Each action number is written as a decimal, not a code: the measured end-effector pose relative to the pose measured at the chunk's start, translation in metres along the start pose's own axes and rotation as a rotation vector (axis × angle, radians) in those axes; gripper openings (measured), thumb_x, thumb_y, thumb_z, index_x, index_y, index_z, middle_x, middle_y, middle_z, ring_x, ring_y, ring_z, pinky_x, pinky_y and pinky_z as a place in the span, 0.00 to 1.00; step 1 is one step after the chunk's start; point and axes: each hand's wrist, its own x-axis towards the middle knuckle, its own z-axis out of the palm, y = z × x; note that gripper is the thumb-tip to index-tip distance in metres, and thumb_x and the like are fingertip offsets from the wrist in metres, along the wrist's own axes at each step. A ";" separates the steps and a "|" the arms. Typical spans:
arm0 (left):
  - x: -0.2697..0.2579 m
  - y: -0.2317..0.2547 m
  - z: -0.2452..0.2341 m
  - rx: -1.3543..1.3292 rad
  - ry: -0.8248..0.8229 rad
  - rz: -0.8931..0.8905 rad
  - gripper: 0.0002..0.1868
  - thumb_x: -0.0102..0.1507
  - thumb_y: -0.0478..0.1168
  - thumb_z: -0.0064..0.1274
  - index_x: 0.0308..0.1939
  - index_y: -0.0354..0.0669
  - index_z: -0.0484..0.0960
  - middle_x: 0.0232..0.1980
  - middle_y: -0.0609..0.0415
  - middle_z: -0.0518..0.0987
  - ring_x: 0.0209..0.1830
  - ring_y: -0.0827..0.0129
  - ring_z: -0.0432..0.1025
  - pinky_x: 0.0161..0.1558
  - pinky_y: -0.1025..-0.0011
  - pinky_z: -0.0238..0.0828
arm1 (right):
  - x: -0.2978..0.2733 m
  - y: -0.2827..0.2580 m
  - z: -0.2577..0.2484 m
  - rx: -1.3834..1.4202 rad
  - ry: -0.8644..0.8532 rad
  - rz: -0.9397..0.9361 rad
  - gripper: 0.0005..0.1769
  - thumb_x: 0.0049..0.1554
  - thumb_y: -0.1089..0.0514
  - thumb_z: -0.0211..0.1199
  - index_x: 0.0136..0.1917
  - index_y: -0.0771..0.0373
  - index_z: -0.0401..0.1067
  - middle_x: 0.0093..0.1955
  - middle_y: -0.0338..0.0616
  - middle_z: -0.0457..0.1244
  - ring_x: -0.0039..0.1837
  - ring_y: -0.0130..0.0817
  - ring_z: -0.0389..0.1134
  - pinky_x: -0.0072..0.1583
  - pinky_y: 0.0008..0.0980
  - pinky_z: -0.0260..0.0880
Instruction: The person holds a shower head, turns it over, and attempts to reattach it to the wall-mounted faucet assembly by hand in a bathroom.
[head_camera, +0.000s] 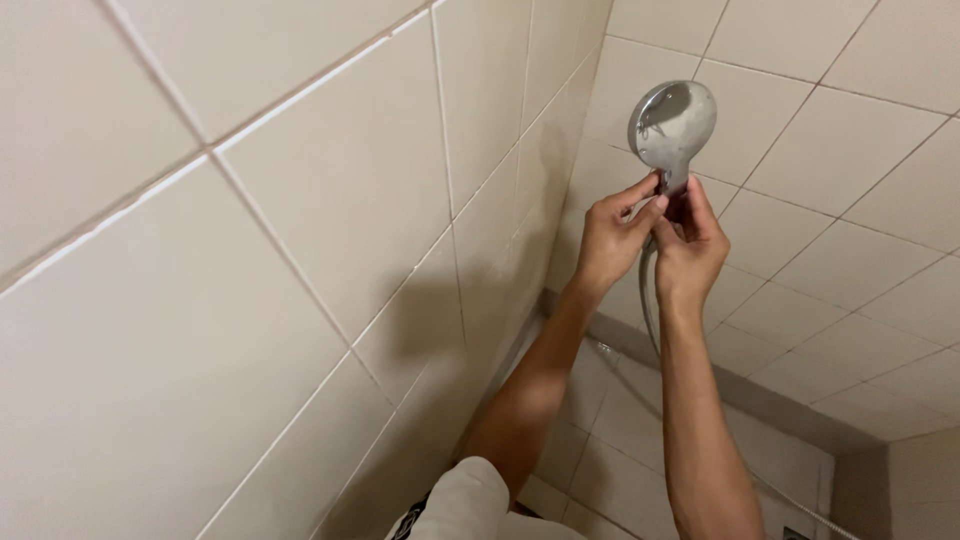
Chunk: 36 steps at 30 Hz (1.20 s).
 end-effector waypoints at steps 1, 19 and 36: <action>0.003 -0.002 0.002 0.001 0.001 -0.001 0.23 0.70 0.38 0.56 0.67 0.30 0.76 0.62 0.43 0.81 0.61 0.71 0.75 0.62 0.72 0.72 | 0.004 0.001 -0.001 0.001 -0.001 0.002 0.30 0.61 0.73 0.64 0.75 0.70 0.65 0.60 0.44 0.68 0.60 0.29 0.69 0.61 0.26 0.71; 0.032 -0.038 0.029 -0.017 -0.009 -0.012 0.23 0.69 0.35 0.56 0.66 0.28 0.76 0.62 0.41 0.82 0.58 0.71 0.75 0.60 0.71 0.74 | 0.043 0.006 -0.027 -0.176 -0.005 -0.120 0.28 0.59 0.73 0.67 0.71 0.65 0.71 0.70 0.45 0.60 0.70 0.35 0.65 0.65 0.33 0.74; 0.036 0.063 -0.008 0.316 0.236 0.334 0.21 0.66 0.35 0.61 0.63 0.41 0.82 0.69 0.50 0.79 0.76 0.60 0.66 0.76 0.64 0.60 | 0.063 -0.054 0.025 0.210 -0.413 -0.041 0.30 0.61 0.76 0.64 0.75 0.71 0.66 0.65 0.43 0.59 0.64 0.31 0.66 0.64 0.31 0.75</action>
